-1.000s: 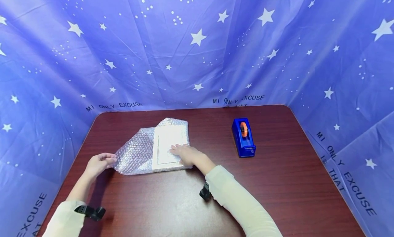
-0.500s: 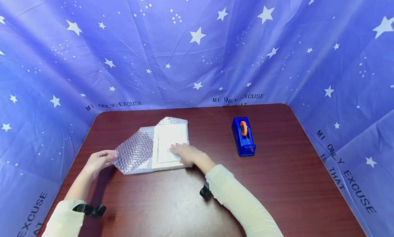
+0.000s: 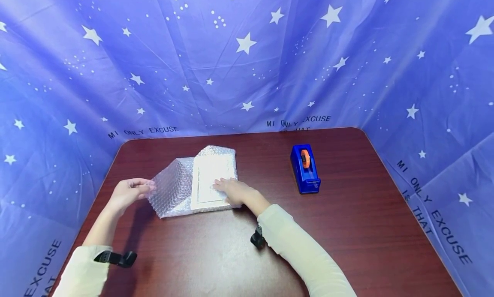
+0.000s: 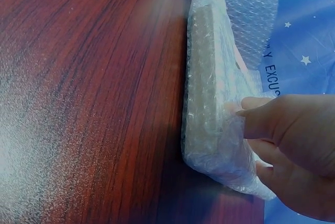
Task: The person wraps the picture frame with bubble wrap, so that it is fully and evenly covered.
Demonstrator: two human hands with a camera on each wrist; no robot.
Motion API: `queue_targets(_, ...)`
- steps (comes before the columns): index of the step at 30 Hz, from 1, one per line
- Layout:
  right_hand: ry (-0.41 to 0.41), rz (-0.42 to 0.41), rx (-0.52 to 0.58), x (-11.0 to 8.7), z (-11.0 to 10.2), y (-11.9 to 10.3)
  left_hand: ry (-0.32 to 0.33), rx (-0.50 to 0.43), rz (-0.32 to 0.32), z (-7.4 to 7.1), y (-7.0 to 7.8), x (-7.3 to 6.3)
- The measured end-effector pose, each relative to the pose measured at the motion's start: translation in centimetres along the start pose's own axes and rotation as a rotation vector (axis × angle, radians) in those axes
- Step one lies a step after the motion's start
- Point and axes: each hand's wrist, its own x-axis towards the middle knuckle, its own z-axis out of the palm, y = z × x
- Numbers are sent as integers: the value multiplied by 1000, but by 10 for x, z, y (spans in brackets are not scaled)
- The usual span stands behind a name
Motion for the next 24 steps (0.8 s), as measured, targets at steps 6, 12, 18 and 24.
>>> queue_targets(6, -4, -5, 4, -2, 0, 1, 35, -25, 39, 8, 18, -2)
queue_targets(12, -2, -5, 21, -4, -2, 3, 10, -124, 69, 22, 39, -2)
queue_targets(18, 1, -11, 23, -3, -1, 4, 29, -60, 95, 50, 57, 2)
queue_targets(24, 16, -31, 21, 0, 0, 3, 82, 119, 139, 95, 68, 8)
